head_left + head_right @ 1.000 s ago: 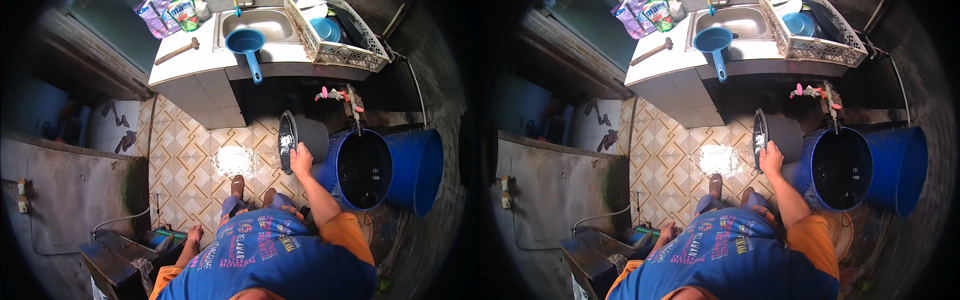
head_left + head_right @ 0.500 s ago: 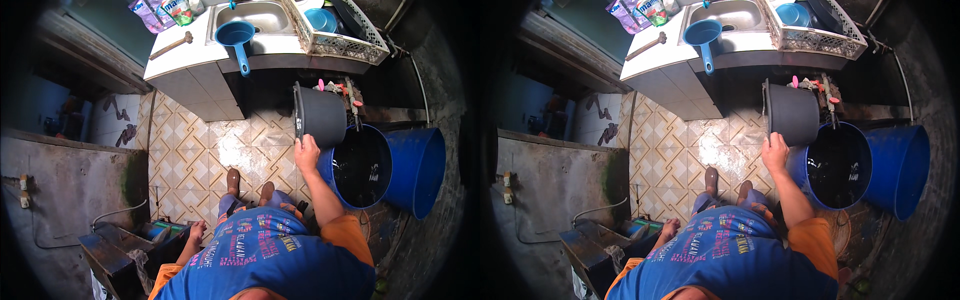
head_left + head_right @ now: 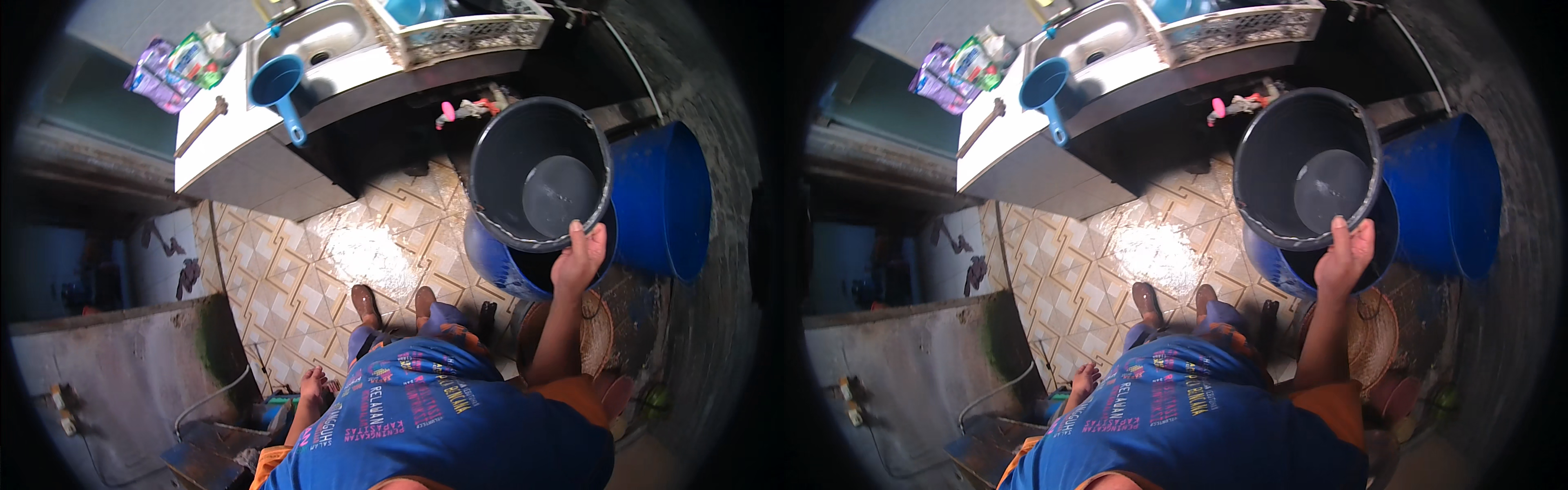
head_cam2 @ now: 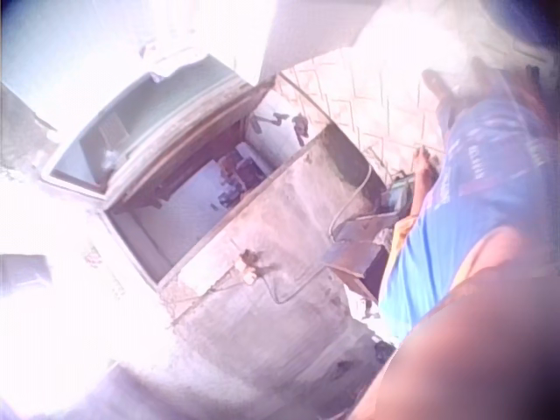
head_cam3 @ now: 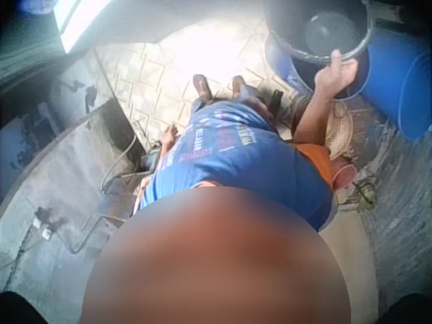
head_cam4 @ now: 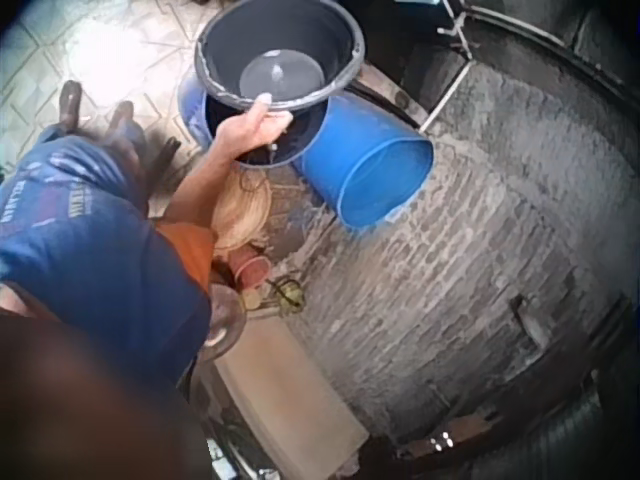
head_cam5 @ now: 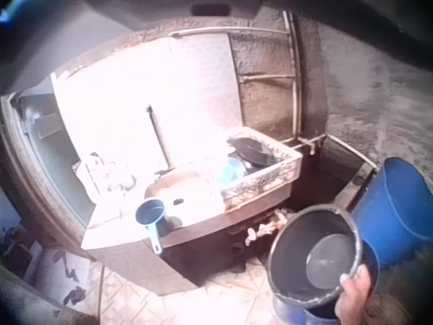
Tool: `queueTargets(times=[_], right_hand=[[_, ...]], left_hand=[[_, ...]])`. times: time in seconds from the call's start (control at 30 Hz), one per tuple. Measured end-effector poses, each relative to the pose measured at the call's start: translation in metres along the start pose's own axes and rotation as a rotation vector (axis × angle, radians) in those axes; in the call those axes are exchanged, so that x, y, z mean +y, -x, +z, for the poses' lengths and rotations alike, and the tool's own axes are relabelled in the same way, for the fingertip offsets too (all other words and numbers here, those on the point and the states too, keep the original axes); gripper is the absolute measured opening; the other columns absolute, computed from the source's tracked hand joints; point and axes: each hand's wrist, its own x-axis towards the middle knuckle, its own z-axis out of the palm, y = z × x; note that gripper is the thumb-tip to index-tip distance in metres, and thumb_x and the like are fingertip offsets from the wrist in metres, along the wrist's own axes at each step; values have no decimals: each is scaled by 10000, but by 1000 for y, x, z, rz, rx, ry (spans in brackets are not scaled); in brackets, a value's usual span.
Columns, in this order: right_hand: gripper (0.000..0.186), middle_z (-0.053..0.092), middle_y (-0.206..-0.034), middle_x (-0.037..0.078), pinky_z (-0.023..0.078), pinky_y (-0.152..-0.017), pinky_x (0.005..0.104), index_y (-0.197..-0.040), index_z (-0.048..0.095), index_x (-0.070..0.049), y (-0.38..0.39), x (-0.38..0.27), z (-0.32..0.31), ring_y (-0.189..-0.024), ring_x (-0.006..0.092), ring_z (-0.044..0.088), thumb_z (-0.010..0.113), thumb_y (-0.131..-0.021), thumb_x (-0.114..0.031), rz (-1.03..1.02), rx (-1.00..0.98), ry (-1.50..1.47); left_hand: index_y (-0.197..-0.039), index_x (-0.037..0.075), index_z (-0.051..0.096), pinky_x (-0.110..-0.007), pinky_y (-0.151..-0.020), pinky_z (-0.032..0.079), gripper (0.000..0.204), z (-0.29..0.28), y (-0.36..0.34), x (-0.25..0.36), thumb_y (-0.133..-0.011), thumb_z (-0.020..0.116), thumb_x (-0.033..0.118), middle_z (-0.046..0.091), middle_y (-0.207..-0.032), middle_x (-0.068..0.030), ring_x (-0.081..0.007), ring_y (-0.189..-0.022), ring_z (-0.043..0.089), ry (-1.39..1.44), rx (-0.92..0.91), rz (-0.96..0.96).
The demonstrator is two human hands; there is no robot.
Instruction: The person scoops water from a bucket with a small container and pours it onto the floor, then walks to a storage area and repeatedly removes wooden frames from a rack, placing them on the floor.
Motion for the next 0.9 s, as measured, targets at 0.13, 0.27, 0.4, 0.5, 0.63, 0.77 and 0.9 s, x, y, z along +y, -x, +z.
queueTargets(times=[0.13,0.27,0.4,0.5,0.63,0.77,0.9], right_hand=[[197,499,-711,-40,352,-569,173,-774,438,-113,-13,-19,-53,-609,17,427,562,-879,-2,23,88,188],[285,372,-627,-78,268,-480,212,-701,384,-125,-26,15,-96,-535,26,312,612,-853,-46,72,172,490],[277,440,-579,46,385,-526,329,-717,393,-59,-23,67,-122,-538,152,448,643,-814,-133,22,110,1063],[220,558,-654,137,442,-604,425,-795,459,-48,-21,113,-127,-632,328,575,638,-808,-176,151,79,1245],[218,614,-754,171,445,-657,474,-830,480,-55,-20,165,-135,-775,413,603,638,-806,-203,233,59,1381],[223,555,-682,132,446,-640,439,-804,461,-44,-16,215,-133,-678,335,593,649,-806,-165,279,52,1241],[239,445,-599,31,409,-530,360,-721,425,-79,-31,224,-132,-543,179,492,649,-805,-84,457,138,728]], left_hand=[[-1179,88,512,-416,-819,368,450,3,-3,27,-890,566,429,534,-1158,-112,-277,-1090,509,-58,-2,19],[-1019,101,574,-281,-592,380,287,13,-7,50,-882,607,351,588,-843,-15,-161,-791,582,-7,43,117],[-1017,81,575,-296,-661,408,312,14,-5,64,-880,609,358,591,-853,-26,-181,-814,581,-3,49,176],[-1008,77,574,-283,-672,413,308,9,1,64,-879,613,354,588,-844,-25,-176,-801,578,14,71,194],[-987,79,571,-261,-667,415,282,-5,13,46,-885,609,339,569,-809,-13,-154,-759,563,26,97,194],[-1142,73,517,-380,-799,412,398,-24,14,16,-905,555,391,536,-1087,-100,-261,-1008,526,-51,71,93],[-1163,76,528,-359,-680,447,387,-27,7,-14,-921,533,379,598,-1057,-96,-238,-928,588,-28,12,34]])
